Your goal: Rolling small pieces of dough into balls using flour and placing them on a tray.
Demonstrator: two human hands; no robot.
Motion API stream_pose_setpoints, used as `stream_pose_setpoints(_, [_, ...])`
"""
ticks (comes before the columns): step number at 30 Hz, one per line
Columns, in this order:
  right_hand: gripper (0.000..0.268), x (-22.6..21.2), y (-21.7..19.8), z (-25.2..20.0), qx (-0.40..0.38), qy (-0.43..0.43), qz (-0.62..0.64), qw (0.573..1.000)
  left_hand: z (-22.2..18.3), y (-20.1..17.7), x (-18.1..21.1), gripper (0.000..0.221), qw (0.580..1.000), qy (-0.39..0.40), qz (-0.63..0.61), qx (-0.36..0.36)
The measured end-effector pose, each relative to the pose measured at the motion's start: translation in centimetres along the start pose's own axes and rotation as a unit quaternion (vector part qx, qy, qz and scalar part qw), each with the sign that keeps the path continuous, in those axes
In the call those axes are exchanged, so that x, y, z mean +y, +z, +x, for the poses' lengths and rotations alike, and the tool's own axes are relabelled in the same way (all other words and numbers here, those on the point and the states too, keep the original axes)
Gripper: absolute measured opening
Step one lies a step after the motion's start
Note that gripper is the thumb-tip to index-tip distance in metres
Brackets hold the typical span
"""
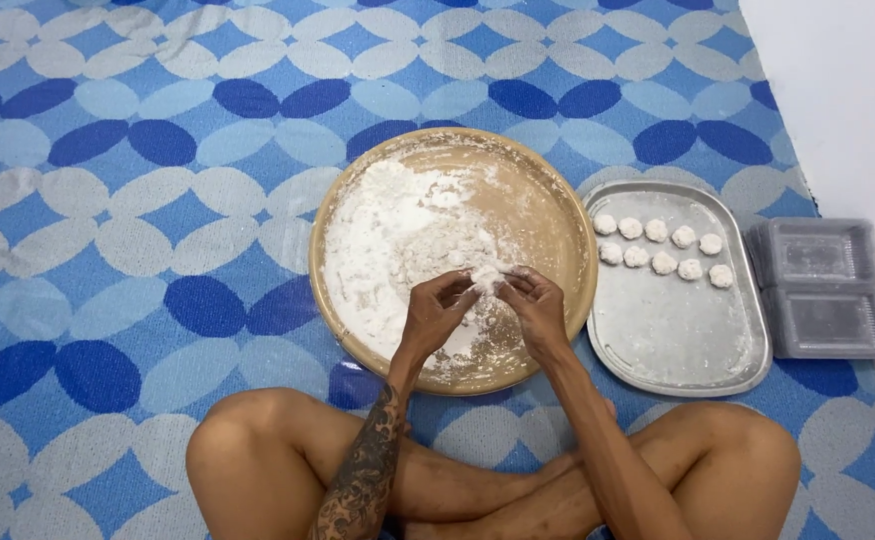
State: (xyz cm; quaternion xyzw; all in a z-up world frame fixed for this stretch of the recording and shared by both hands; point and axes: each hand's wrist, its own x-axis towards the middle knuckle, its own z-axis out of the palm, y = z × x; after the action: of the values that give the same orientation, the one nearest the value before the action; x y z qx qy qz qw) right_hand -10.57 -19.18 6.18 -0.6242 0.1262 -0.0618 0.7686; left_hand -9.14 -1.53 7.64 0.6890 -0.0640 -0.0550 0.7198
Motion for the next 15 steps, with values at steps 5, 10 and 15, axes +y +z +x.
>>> stream_pose_setpoints(5, [0.024,-2.3,1.0,-1.3,-0.017,-0.003,-0.032,0.999,0.2,0.6,-0.2,0.019,0.999,0.011,-0.014,0.041])
stream_pose_setpoints(10, [0.029,0.3,0.2,-0.4,-0.030,0.000,-0.018,0.999,0.2,0.4,0.8,0.019,0.997,0.013,-0.047,0.065])
stream_pose_setpoints(15, [0.025,2.0,-0.7,0.7,-0.021,0.010,0.069,0.997,0.8,-0.2,-1.8,0.012,0.994,-0.022,-0.103,0.019])
